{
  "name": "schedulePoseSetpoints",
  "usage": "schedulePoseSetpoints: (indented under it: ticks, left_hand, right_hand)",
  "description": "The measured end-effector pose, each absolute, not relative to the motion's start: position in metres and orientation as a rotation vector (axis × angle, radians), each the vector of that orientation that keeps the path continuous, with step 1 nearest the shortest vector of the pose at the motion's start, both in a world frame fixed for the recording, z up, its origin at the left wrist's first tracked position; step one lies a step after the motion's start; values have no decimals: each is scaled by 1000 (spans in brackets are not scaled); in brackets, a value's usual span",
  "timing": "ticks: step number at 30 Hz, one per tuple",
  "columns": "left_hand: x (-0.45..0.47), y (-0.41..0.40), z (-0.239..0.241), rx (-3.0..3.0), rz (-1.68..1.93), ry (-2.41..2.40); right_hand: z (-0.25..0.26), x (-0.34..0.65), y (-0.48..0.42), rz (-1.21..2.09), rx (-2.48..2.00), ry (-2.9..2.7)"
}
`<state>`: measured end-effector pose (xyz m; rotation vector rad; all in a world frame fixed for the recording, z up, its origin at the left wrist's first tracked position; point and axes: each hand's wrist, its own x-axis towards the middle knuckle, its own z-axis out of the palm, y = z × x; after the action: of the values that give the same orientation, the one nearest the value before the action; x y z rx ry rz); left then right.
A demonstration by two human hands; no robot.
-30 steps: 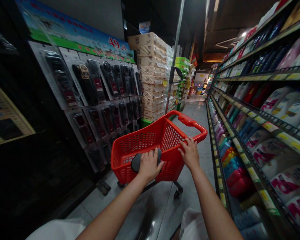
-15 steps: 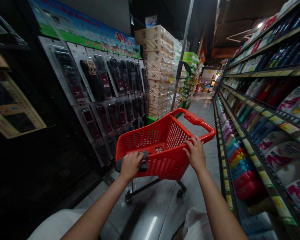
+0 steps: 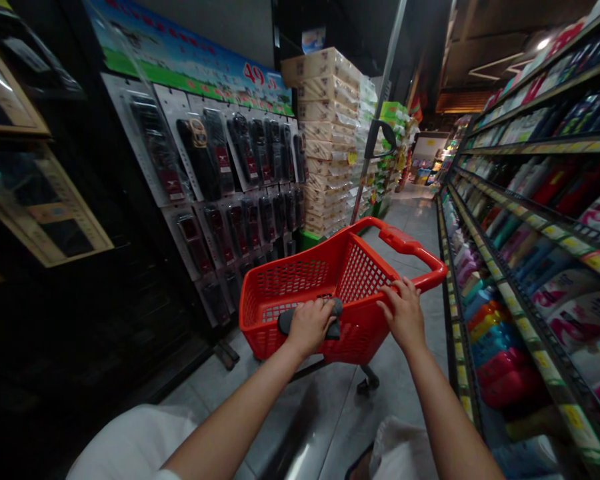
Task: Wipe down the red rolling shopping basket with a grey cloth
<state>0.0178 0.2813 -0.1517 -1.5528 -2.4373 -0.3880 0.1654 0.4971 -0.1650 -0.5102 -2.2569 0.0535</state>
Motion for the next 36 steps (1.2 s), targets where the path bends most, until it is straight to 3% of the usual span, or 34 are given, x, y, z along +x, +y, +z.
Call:
schedulePoseSetpoints:
  ticks: [8,24,31,36]
  left_hand:
    - [-12,202,-157,-1494,-317,-2426]
    - [-24,124,-161,-1600,-260,-2192]
    - [-31,100,-146,-1454,-664,-2377]
    - [15,142,-129,-1395,-825,-2466]
  right_hand:
    - [-164,183,466,6,-552,-2243]
    - [-126,239,418,-144,-584,-2284]
    - [-109,234,464,488,-734,-1956]
    - [-114,218,455,745,-691,-1776]
